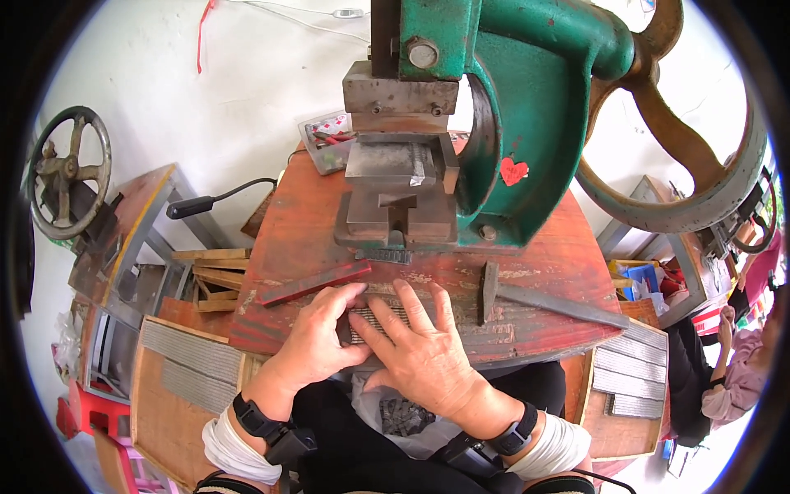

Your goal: The person is assembling small metal components using a hand-operated press and a small hammer to secure them into a grid pattern.

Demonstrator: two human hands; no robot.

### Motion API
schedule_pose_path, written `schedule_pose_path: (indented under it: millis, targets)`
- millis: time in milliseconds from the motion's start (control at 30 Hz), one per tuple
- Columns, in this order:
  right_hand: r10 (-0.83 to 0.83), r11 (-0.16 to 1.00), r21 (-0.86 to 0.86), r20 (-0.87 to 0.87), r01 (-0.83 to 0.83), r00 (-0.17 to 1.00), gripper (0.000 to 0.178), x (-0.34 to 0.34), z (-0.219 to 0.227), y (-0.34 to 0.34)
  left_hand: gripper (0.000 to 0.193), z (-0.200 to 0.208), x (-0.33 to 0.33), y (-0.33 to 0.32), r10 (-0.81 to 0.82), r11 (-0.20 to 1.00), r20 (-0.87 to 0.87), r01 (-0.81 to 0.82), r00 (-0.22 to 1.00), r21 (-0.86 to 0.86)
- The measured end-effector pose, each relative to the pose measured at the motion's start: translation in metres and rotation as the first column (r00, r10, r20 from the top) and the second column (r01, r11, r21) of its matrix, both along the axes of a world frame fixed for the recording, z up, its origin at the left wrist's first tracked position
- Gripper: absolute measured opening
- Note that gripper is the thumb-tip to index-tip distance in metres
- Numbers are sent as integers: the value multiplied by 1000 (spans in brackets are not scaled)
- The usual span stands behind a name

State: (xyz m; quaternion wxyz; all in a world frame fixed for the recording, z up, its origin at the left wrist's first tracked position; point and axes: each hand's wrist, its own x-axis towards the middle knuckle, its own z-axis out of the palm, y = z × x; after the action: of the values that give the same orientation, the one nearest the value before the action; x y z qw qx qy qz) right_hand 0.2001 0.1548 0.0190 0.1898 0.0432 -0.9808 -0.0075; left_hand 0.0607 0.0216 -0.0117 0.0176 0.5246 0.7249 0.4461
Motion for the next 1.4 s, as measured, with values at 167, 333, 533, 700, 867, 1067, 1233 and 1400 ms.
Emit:
schedule_pose_path:
  millis: [167, 333, 533, 700, 867, 1067, 1233, 1400]
  targets:
    - [-111, 994, 10, -81, 112, 991, 73, 11, -5, 4, 76, 4, 1, 1, 4, 1000, 7, -4, 1000, -28]
    - [-99, 994, 15, -225, 105, 969, 48, 15, -15, 18, 71, 6, 2, 2, -14, 1000, -23, 14, 1000, 12]
    - [-35, 999, 7, -234, 38, 972, 40, 18, -18, 22, 63, 8, -2, 3, -70, 997, -68, 68, 995, -26]
    - [-32, 998, 43, -209, 42, 977, 39, 18, -15, 17, 58, 19, 1, 8, -104, 984, -102, 87, 989, -155]
    - [-46, 997, 48, -190, 56, 981, 37, 20, -9, 20, 56, 4, 2, 12, -33, 998, -213, 21, 976, -60]
    - [-37, 997, 62, -193, 50, 981, 40, 23, -3, 28, 54, 6, 3, 18, -45, 998, -216, 34, 975, -54]
    - [-115, 993, 10, -201, 119, 973, 43, 37, 6, 56, 55, 4, 2, 16, -56, 997, -209, 45, 976, -55]
    - [-425, 852, -352, -35, 387, 905, 37, 70, 1, 134, 56, 7, 2, 16, -58, 995, -192, 41, 980, -92]
